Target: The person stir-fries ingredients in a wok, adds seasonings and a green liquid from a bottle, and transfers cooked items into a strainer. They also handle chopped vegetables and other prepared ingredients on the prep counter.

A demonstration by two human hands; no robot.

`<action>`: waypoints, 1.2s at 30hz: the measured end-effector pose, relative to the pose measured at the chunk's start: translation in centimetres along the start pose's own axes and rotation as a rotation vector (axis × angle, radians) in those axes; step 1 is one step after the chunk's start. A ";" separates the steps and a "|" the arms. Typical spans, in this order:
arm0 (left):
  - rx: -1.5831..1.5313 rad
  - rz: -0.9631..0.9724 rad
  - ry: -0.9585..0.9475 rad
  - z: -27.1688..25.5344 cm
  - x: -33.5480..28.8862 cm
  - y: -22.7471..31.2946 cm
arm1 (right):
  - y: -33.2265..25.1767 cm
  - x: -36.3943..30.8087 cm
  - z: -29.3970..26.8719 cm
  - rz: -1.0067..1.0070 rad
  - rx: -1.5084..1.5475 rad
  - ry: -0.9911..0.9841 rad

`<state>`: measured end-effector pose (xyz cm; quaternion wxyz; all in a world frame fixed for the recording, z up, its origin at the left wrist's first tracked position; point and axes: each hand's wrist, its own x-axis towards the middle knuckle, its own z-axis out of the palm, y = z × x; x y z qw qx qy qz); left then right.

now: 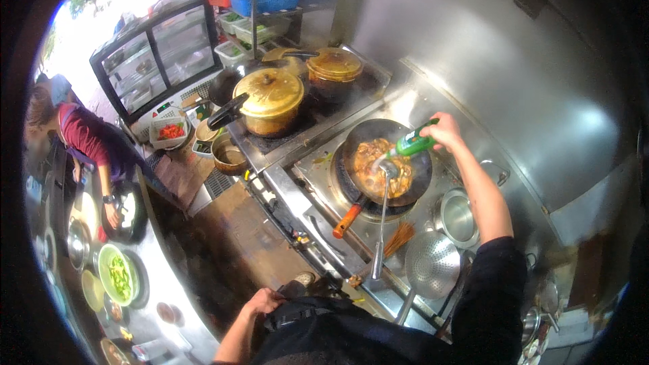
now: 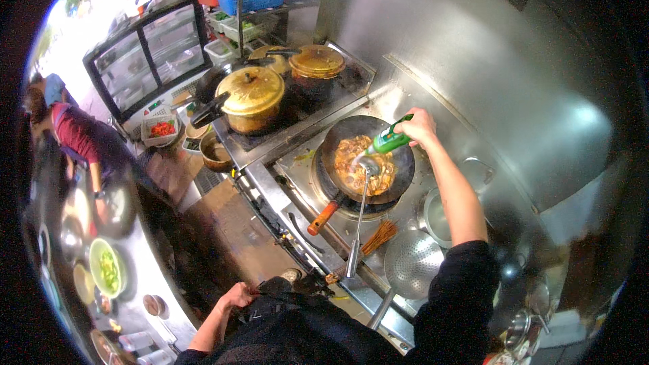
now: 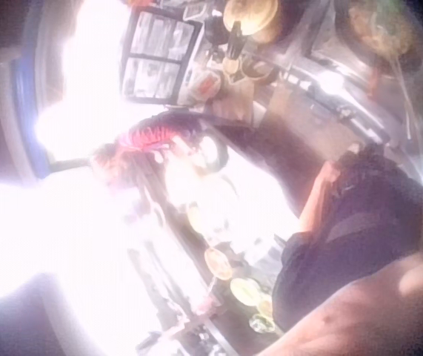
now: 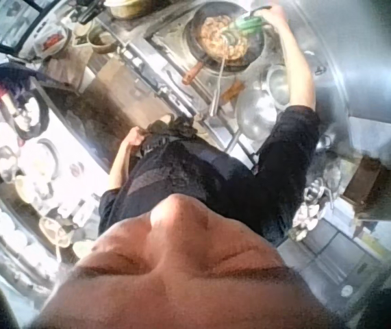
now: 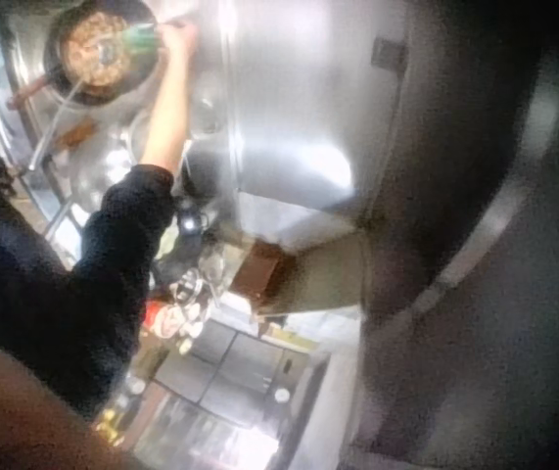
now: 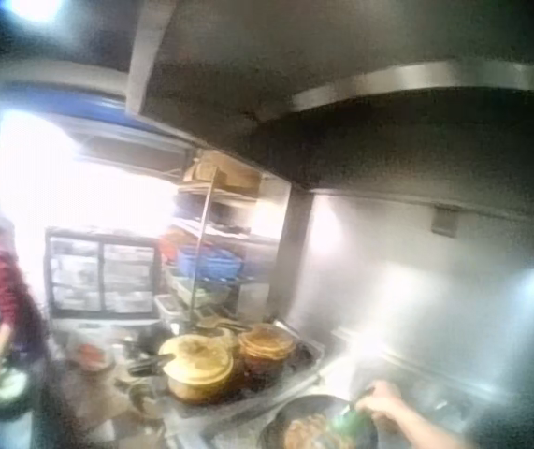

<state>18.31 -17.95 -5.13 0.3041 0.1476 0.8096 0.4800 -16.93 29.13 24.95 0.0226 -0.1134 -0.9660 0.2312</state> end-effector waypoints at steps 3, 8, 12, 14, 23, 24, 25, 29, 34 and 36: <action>0.043 -0.026 0.067 0.9 0.2 0.2 | -0.1 0.6 1.0 -0.121 -0.208 0.008; -0.178 -0.058 0.112 1.7 0.3 -0.8 | 0.6 1.0 1.1 -0.205 -0.358 0.112; -0.251 -0.082 0.274 2.7 0.4 -1.6 | -0.7 0.4 0.3 0.091 0.162 -0.027; -0.296 -0.118 0.272 2.8 0.8 -0.7 | 1.5 1.7 1.3 -0.208 -0.339 0.161; -0.207 -0.192 0.314 1.4 -0.7 2.6 | -1.2 0.7 -0.5 0.059 0.077 -0.047; -0.135 -0.160 0.334 1.5 -0.4 2.4 | -0.9 0.8 -0.1 -0.023 -0.051 0.022; -0.064 -0.126 0.353 1.7 -0.2 2.3 | -0.6 0.9 0.2 -0.105 -0.180 0.090; -0.058 -0.225 0.361 1.3 0.0 3.8 | -1.4 0.3 -0.5 -0.022 -0.038 0.072; 0.012 -0.193 0.383 1.8 -0.3 2.5 | -4.2 -1.2 -1.0 -0.031 -0.120 -0.021; -0.117 -0.296 0.347 1.1 -0.9 4.9 | -2.7 -1.2 -0.7 -0.049 0.194 0.059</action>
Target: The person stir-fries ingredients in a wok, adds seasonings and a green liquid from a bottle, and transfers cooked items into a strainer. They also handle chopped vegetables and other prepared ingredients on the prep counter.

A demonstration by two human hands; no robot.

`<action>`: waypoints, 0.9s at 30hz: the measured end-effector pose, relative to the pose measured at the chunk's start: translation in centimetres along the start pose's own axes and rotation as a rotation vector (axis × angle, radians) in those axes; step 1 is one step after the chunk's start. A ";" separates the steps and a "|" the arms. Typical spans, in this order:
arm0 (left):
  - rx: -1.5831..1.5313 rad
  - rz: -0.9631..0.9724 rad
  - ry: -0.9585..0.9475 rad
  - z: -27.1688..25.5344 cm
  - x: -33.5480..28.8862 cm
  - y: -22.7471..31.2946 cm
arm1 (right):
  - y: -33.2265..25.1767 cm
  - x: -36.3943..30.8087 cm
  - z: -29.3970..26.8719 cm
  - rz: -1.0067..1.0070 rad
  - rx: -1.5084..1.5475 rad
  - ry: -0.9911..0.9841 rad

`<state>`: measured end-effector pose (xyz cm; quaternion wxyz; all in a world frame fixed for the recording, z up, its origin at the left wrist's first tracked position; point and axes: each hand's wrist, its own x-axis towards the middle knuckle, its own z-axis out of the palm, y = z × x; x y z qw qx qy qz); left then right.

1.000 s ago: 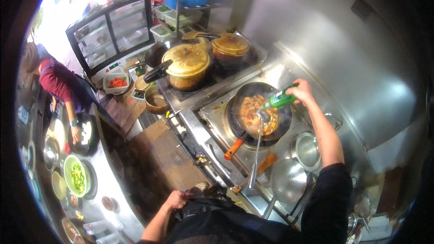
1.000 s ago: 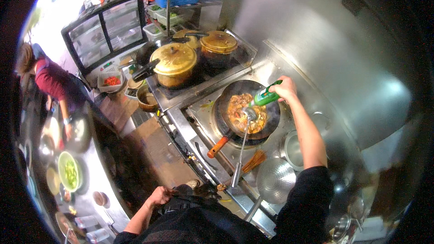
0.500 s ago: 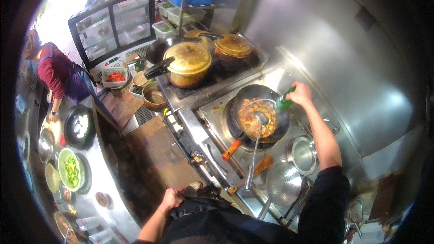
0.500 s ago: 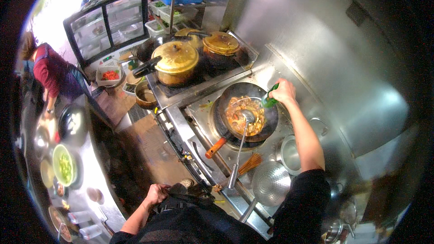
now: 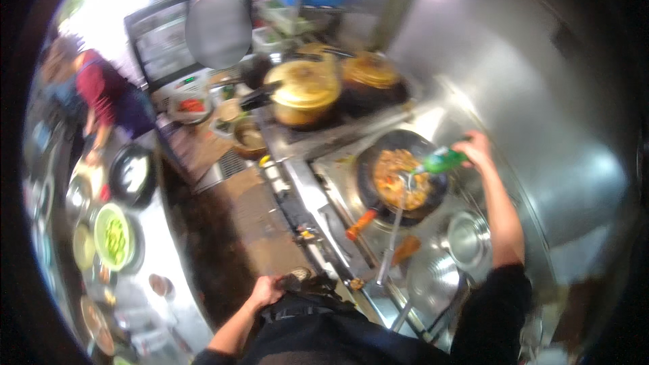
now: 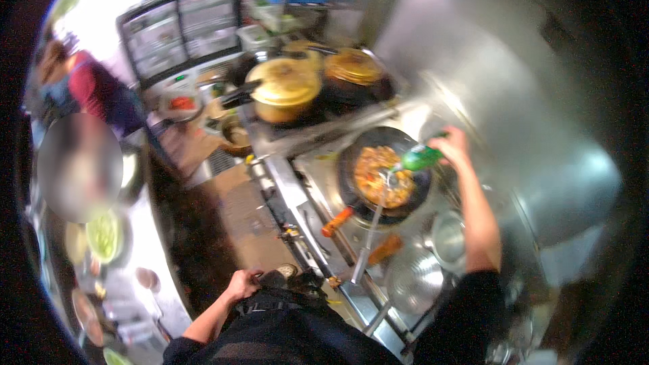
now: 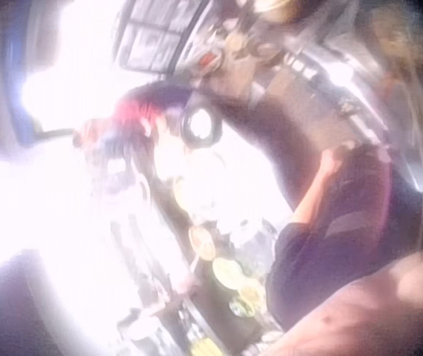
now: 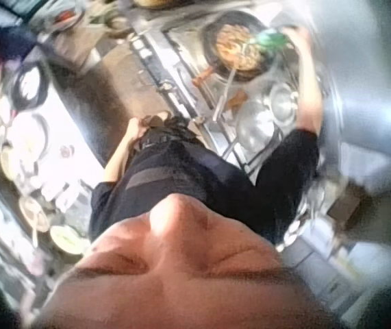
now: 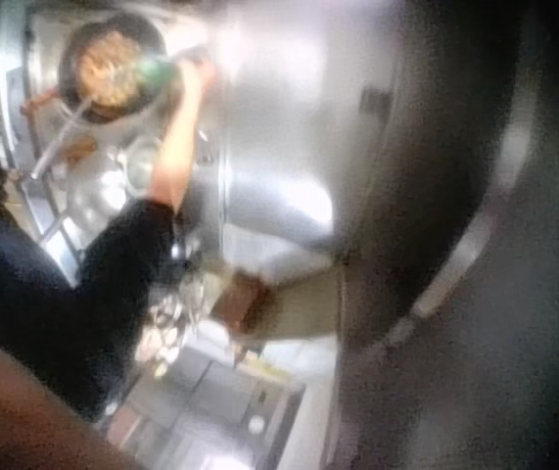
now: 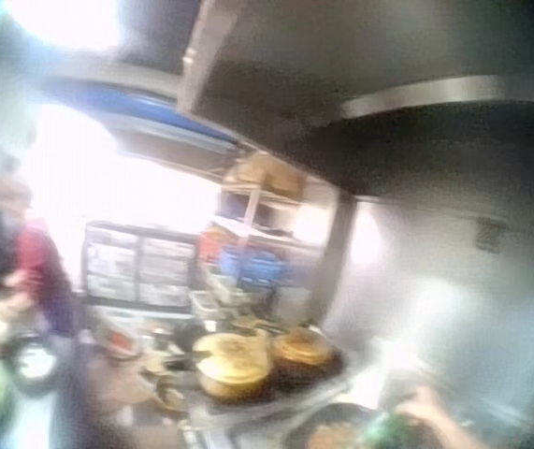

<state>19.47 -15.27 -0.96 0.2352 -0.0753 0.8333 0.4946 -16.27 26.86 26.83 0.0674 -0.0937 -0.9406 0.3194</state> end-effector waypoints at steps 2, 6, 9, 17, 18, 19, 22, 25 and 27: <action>0.096 0.151 0.100 2.4 1.8 -3.8 | 4.5 1.7 0.0 -0.287 -0.411 0.132; 0.150 0.135 0.162 2.6 0.5 -4.1 | 1.5 -3.0 -0.8 0.083 0.116 -0.092; 0.097 0.144 0.198 3.2 -0.3 -4.2 | 6.3 -0.8 -1.1 -0.176 -0.229 0.064; 0.107 0.070 0.342 6.6 -4.1 -6.1 | 8.5 1.0 0.4 -0.318 -0.274 0.113; 0.073 0.043 0.349 6.9 -5.4 -5.8 | 6.5 -0.6 0.3 -0.141 -0.077 -0.038; 0.111 0.039 0.377 7.8 -5.8 -6.5 | 4.6 -3.0 0.1 -0.033 0.091 -0.031; 0.073 0.010 0.496 8.4 -7.9 -5.7 | 8.5 -1.3 -1.0 -0.190 -0.086 0.039; 0.038 -0.032 0.517 9.7 -9.9 -6.1 | 8.7 -2.4 -1.9 0.029 0.010 -0.114; 0.008 -0.093 0.498 10.7 -11.2 -6.4 | 9.8 -2.3 -0.3 -0.274 -0.282 0.081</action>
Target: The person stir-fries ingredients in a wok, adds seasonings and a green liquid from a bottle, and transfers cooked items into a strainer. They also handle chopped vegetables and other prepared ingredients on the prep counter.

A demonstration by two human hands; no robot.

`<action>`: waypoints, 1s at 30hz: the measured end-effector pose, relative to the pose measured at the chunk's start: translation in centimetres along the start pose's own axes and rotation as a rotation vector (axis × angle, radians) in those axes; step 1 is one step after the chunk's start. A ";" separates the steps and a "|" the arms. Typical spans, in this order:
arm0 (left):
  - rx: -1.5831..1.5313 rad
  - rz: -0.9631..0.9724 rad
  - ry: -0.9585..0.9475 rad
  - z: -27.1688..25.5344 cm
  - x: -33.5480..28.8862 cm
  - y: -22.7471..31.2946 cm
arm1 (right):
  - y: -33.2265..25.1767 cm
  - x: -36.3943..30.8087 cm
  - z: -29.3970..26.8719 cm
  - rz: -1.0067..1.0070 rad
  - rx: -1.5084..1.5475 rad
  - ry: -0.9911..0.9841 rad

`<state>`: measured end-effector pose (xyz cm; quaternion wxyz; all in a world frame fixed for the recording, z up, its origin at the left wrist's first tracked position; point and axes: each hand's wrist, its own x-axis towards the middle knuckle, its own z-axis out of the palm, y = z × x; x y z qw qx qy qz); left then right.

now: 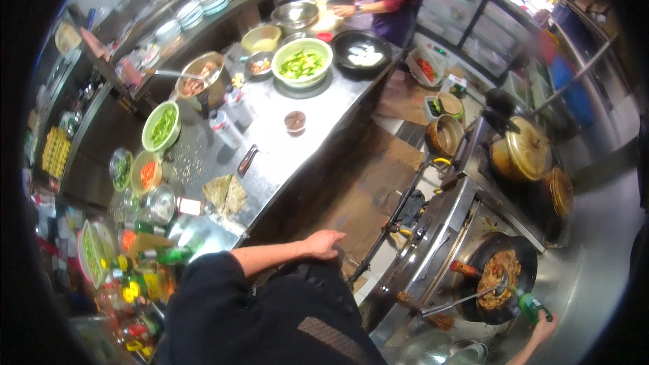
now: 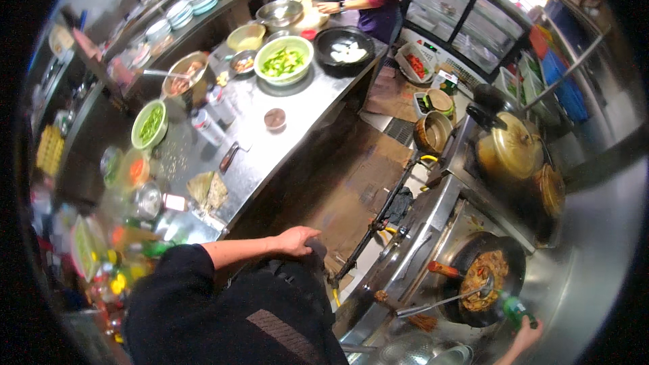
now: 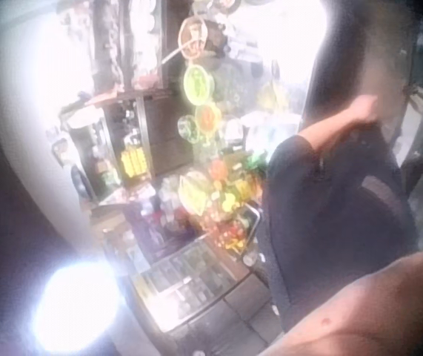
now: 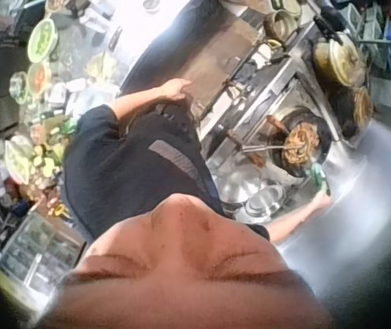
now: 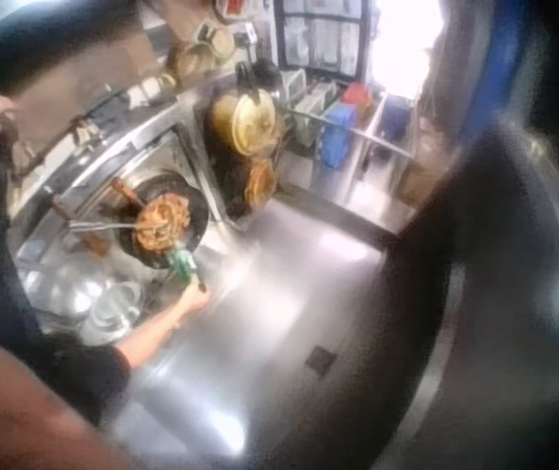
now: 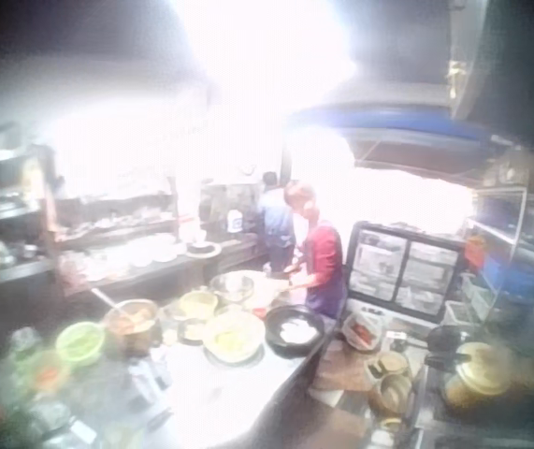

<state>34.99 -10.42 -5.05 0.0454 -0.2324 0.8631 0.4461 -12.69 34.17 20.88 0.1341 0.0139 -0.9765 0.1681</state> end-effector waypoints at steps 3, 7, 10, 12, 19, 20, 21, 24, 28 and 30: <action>-0.009 0.022 0.032 0.7 -0.3 -1.1 | 4.8 0.1 -0.6 0.010 -0.109 0.015; -0.078 0.063 0.093 2.2 -1.7 -2.0 | 1.8 -6.2 -1.9 -0.188 -0.052 0.246; -0.111 0.097 0.141 1.4 -2.9 -2.1 | 1.5 -12.5 -2.0 -0.477 0.024 0.469; -0.167 0.085 0.166 0.8 -4.9 -2.1 | 1.7 -17.1 -1.5 -0.673 0.064 0.537; -0.492 0.126 0.237 0.8 -12.1 -2.1 | 5.6 -26.3 7.0 0.693 2.007 -0.078; -0.541 0.158 0.216 0.6 -13.1 -1.4 | 1.3 -29.2 6.3 0.621 2.025 -0.303; -0.586 0.198 0.195 0.3 -14.0 -0.8 | -2.4 -31.7 5.7 0.542 2.035 -0.525; -0.701 0.321 0.159 0.0 -15.9 0.7 | -15.3 -40.5 8.3 0.581 1.654 -0.795; -1.027 0.560 0.496 1.0 -18.3 -0.4 | -22.2 -49.1 15.2 0.568 1.383 -1.384; -0.874 0.307 0.696 -3.3 -21.8 -1.9 | -27.8 -54.8 16.7 0.407 1.324 -1.878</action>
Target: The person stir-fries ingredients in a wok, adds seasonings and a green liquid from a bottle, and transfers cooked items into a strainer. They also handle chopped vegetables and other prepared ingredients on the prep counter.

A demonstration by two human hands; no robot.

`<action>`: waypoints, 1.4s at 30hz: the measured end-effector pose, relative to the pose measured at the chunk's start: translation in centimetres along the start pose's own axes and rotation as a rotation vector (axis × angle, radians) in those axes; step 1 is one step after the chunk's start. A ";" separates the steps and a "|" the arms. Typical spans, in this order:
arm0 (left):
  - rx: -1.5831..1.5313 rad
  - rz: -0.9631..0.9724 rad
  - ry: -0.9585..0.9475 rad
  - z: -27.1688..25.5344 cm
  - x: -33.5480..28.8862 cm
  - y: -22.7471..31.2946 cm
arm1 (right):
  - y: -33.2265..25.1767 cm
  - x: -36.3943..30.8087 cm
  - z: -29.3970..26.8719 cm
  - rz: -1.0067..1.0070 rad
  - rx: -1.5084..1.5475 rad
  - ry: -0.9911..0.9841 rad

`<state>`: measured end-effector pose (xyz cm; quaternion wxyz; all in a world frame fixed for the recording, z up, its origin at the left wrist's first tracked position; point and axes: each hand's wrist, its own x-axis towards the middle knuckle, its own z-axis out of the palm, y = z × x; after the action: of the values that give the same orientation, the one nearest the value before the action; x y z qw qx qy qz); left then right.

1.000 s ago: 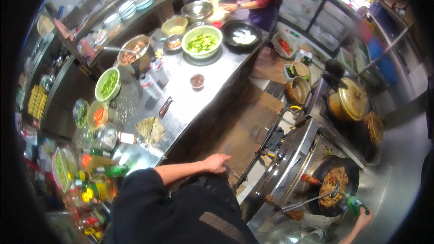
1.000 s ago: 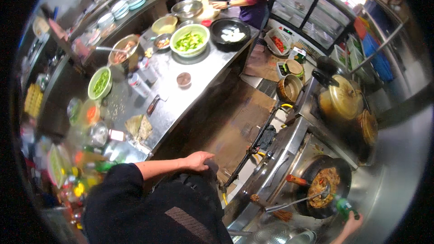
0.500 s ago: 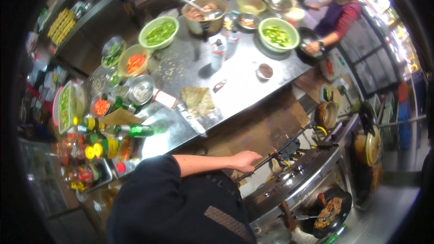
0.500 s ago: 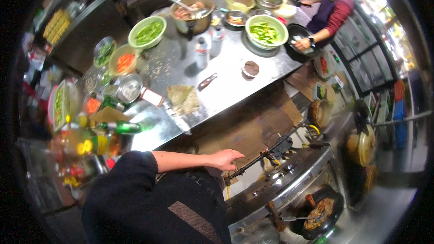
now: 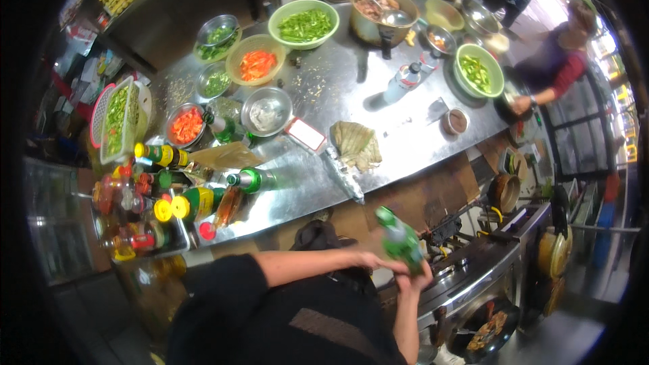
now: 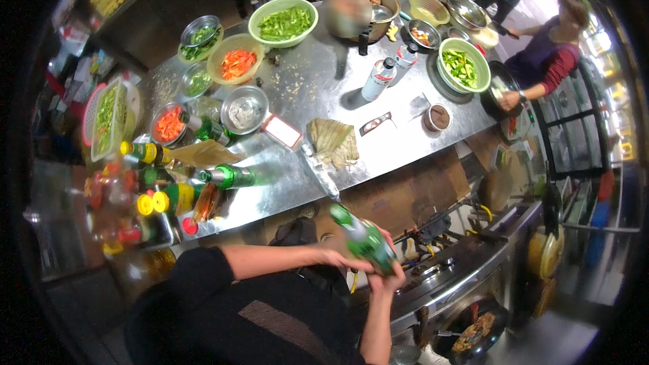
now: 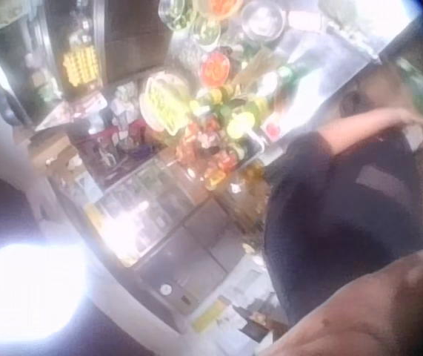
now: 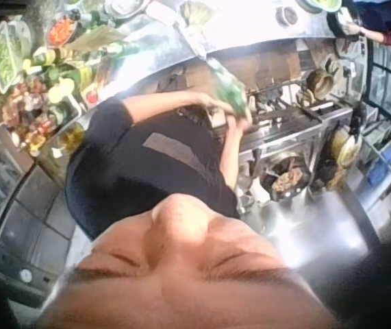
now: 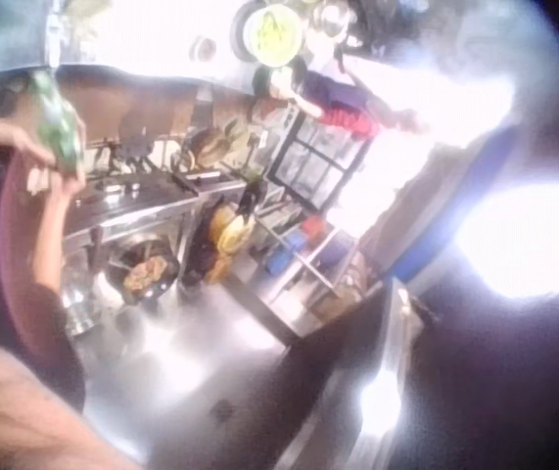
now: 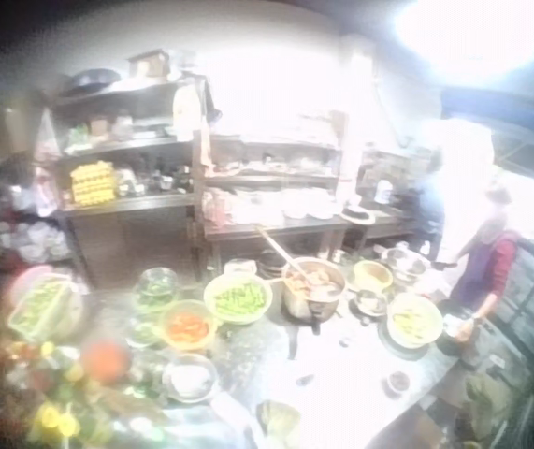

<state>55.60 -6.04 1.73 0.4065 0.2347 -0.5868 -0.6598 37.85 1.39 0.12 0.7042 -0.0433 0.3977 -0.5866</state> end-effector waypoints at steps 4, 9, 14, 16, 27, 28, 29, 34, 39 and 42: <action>0.014 -0.241 0.529 -8.9 -4.9 2.0 | 3.5 5.2 7.2 0.362 -0.402 -0.251; 0.381 -0.137 1.088 -17.0 -7.7 -1.4 | 5.7 3.6 2.9 0.416 -1.035 -0.495; 0.367 -0.194 1.442 -19.5 -7.0 -4.1 | 6.4 -2.2 -2.8 0.357 -0.921 -0.414; 0.359 -0.206 1.484 -19.9 -6.5 -4.9 | 6.2 -1.9 -2.6 0.300 -1.063 -0.287; 0.500 -0.342 0.875 -10.2 -12.0 -7.0 | 13.4 17.1 7.9 -0.356 -1.915 -0.180; 0.532 -0.343 0.813 -9.9 -11.8 -6.2 | 14.7 17.8 7.6 -0.291 -1.900 -0.153; 0.589 -0.370 0.786 -9.6 -11.6 -5.3 | 15.5 18.1 7.4 -0.303 -1.771 -0.206; 0.963 -0.274 0.473 -9.5 -8.3 -2.6 | 16.1 14.7 -0.5 -0.353 -0.800 -0.394; 1.185 -0.145 0.040 -11.1 -2.0 -8.4 | 13.3 5.6 -15.0 0.365 -0.056 -0.225; 1.338 -0.085 -0.270 -11.3 1.2 -13.4 | 18.8 8.0 -19.0 0.251 -0.058 0.038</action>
<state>60.31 -13.83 -13.31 0.0709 0.3737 -0.9042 -0.1940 41.08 7.98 -26.86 0.7629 -0.0024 0.4300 -0.4829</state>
